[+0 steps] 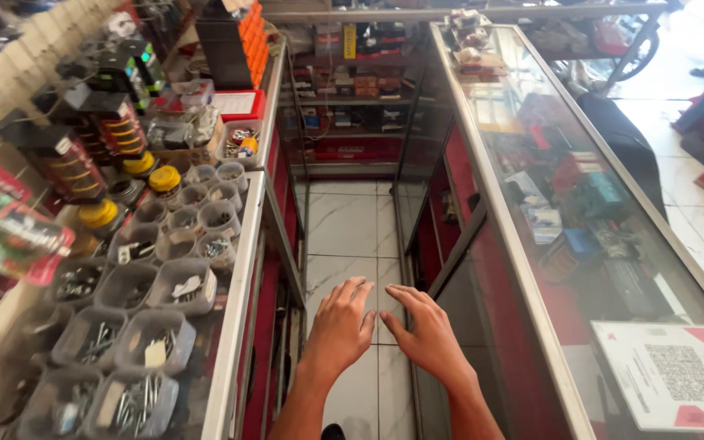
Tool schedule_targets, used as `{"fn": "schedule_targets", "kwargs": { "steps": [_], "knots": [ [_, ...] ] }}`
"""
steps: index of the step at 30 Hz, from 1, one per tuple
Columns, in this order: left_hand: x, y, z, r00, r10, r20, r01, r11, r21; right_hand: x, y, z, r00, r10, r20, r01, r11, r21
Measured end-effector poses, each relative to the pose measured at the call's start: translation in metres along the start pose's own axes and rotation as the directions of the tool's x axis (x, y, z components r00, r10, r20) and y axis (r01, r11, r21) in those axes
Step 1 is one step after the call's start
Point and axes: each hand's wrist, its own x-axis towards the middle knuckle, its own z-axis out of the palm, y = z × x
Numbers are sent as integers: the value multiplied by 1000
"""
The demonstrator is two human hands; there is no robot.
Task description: The person picks up several packaged motorcycle parts from a display counter, carries them across the room, and hangs them onto individual hooks on a wire display rack.
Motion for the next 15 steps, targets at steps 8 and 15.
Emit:
{"fn": "schedule_targets", "kwargs": {
  "steps": [8,15],
  "knots": [
    [80,-52,-1,999,28,21,-27,997,-67,74,7,14,997,63,-49,-68,993,-101],
    [140,-82,19,994,69,85,-56,988,-143,125,34,22,990,132,-54,-136,986,-96]
  ]
}}
